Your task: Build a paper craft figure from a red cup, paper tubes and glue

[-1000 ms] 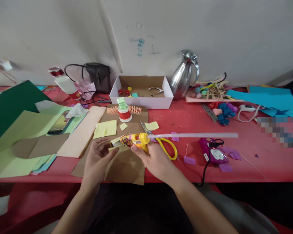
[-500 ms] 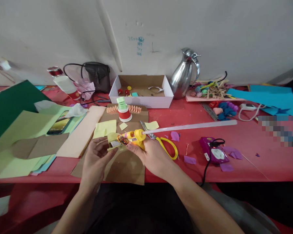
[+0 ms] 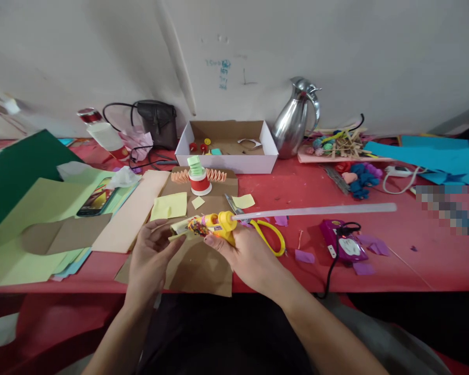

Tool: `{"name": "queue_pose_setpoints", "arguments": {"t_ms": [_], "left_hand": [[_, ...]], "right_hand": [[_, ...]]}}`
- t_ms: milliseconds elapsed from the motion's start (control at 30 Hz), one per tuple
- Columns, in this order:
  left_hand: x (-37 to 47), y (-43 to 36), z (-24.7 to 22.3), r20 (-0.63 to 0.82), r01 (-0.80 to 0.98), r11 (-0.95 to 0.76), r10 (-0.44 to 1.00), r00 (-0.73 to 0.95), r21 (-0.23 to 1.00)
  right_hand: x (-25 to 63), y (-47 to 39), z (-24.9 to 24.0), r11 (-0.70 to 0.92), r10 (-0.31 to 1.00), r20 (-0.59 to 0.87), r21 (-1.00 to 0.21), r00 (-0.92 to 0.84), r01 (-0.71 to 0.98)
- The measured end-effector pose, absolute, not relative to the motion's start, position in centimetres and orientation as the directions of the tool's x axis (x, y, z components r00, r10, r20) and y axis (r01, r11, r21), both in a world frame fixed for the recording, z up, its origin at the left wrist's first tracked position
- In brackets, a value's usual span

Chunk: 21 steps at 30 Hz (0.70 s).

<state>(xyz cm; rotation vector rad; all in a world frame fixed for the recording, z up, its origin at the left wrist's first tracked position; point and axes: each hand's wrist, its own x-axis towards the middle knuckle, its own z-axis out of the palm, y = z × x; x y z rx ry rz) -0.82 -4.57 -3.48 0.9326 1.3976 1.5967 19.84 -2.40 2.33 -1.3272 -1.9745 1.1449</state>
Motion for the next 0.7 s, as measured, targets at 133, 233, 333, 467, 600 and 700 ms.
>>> {"name": "queue_pose_setpoints", "arguments": {"t_ms": [133,233,333,467,600,700], "left_hand": [[-0.6,-4.6,-3.2,0.006,-0.133,-0.067,0.909,-0.416,0.989],[-0.6,-4.6,-3.1,0.003,-0.146,-0.069,0.911,-0.413,0.987],[-0.6,-4.6,-3.0,0.007,-0.154,-0.078,0.91,-0.415,0.985],[-1.1,-4.7,-2.9,-0.039,-0.193,-0.04,0.919,-0.392,0.98],[-1.6,-4.8,-2.8,-0.076,-0.256,-0.01,0.943,-0.323,0.967],[-1.7,-5.0,-2.9,-0.082,-0.276,0.011,0.965,-0.249,0.961]], "right_hand": [[19.8,-2.6,2.3,0.17,0.923,-0.043,-0.847,-0.383,0.503],[19.7,-2.7,2.2,0.181,0.925,-0.02,-0.855,-0.38,0.486],[20.1,-2.9,2.0,0.166,0.927,-0.015,-0.88,-0.375,0.445],[21.9,-1.7,1.2,0.032,0.947,-0.112,-0.9,-0.302,0.434],[24.3,1.8,-0.2,-0.178,0.969,-0.223,-0.927,-0.105,0.33],[25.7,4.8,-1.6,-0.268,0.961,-0.275,-0.904,0.028,0.333]]}}
